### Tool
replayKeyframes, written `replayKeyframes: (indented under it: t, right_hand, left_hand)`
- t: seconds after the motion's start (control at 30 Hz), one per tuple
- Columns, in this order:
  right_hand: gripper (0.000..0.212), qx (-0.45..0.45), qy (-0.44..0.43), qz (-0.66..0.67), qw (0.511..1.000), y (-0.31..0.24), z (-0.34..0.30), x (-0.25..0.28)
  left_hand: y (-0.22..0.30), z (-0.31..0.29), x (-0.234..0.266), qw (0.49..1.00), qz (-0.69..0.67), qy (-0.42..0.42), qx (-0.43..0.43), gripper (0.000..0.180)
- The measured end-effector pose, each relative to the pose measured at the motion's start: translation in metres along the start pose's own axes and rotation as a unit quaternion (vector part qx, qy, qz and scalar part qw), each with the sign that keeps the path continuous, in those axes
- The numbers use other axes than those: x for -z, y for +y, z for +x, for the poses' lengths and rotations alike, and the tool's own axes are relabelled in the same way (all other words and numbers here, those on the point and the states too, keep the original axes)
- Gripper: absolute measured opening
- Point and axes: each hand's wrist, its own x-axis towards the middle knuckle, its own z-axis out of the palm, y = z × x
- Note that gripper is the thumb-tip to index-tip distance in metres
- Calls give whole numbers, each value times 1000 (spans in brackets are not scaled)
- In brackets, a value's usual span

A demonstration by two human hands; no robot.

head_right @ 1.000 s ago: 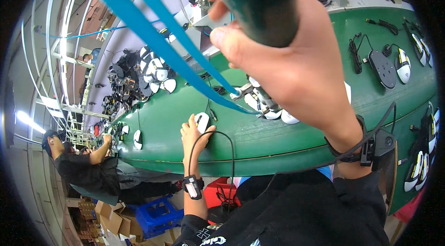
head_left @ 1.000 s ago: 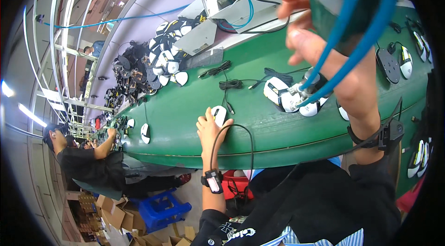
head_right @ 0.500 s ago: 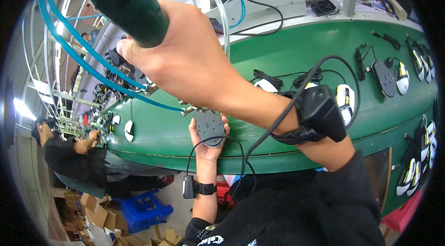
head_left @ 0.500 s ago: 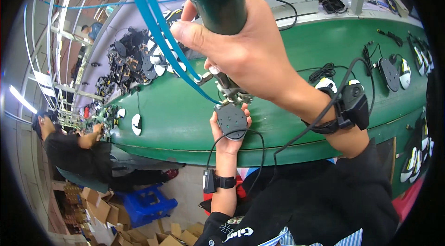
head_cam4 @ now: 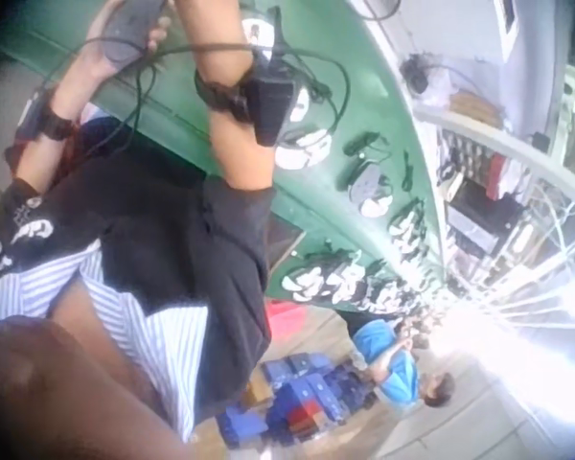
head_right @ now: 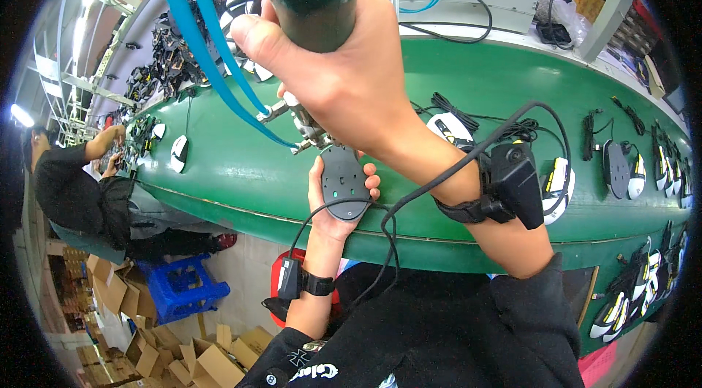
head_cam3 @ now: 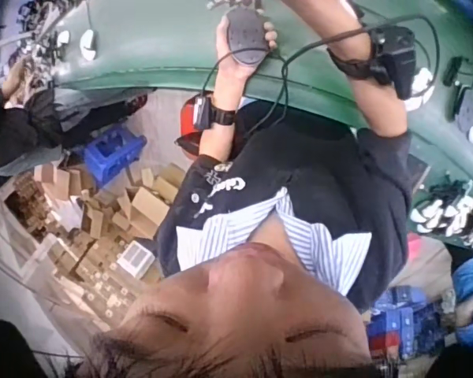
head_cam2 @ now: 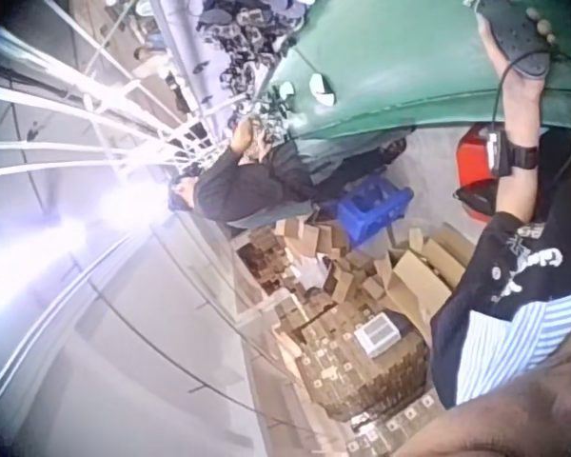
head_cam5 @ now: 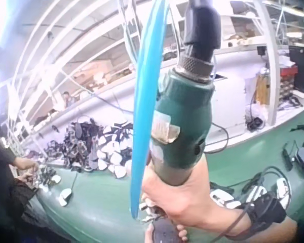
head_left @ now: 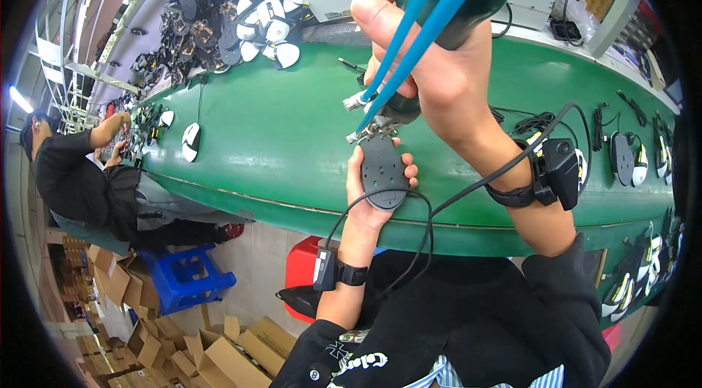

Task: Assembling the components of computer mice on a production line using an electric screwdriver.

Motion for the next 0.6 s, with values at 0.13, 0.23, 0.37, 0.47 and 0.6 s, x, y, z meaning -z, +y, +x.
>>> replayKeyframes:
  t: [0.13, 0.23, 0.37, 0.47, 0.6]
  right_hand:
    - [13, 14, -3, 8, 1000, 6, 0, -3]
    - [11, 12, 1, 16, 1000, 4, -1, -4]
    - [11, 29, -18, 25, 999, 10, 1, 2]
    - [13, 28, -22, -5, 999, 10, -3, 0]
    - [19, 59, -7, -43, 997, 14, -3, -1]
  left_hand:
    - [1, 0, -1, 1000, 0, 5, 1, 59]
    - [-1, 1, -2, 1000, 1, 1, 4, 59]
    - [-1, 2, 0, 1000, 0, 1, 3, 58]
    - [0, 1, 0, 1000, -3, -9, 6, 56]
    - [1, -1, 3, 999, 9, -34, -3, 61]
